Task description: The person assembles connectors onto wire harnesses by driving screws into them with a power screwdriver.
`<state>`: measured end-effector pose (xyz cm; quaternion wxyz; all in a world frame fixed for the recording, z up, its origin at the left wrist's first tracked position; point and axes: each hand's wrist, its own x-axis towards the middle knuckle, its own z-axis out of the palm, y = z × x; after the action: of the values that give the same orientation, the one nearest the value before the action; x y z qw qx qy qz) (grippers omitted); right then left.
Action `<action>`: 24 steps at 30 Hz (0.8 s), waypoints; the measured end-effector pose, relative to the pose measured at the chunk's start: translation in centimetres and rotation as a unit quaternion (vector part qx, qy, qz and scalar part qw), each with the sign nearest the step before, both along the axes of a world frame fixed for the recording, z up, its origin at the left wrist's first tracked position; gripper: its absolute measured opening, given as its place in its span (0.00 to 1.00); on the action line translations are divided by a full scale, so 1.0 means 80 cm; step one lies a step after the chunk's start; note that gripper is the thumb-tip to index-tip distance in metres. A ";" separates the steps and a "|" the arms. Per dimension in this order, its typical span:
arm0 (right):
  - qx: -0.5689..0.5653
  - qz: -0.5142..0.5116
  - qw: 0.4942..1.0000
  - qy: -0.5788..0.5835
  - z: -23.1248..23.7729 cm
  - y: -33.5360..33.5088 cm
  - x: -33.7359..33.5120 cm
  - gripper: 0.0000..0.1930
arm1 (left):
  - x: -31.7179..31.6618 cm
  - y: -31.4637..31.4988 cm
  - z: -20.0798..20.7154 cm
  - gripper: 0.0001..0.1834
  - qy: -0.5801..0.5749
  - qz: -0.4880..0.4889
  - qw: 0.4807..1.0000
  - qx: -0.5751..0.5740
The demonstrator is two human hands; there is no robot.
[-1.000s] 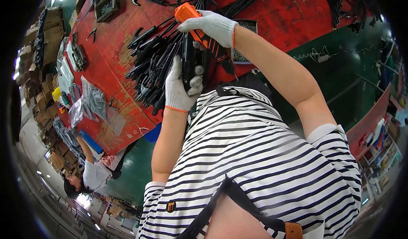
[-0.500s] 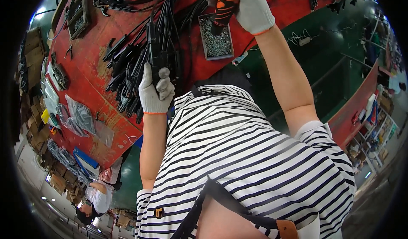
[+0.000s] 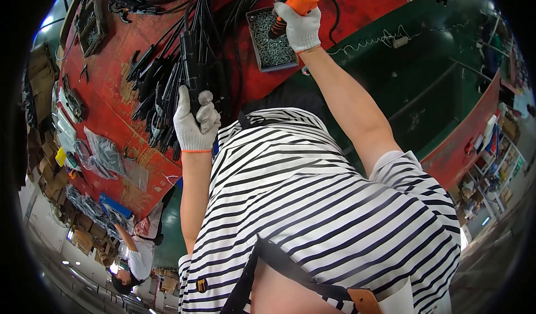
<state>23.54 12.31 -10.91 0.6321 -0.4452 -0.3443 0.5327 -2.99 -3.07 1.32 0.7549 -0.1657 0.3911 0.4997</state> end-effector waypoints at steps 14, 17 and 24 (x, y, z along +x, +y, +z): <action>0.002 0.013 1.000 -0.025 -0.015 0.005 -0.004 0.11 | 0.000 0.007 -0.009 0.34 0.057 -0.019 0.998 -0.029; -0.009 0.021 0.999 -0.027 -0.015 0.006 -0.004 0.12 | -0.005 0.003 -0.016 0.34 0.034 -0.031 0.999 -0.005; -0.010 0.034 0.998 -0.046 -0.021 0.010 0.003 0.14 | -0.012 0.002 -0.023 0.34 -0.013 -0.045 0.998 0.032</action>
<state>23.77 13.08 -12.59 0.5930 -0.4631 -0.3825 0.5363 -3.94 -2.92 -0.50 0.7867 -0.1300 0.3718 0.4754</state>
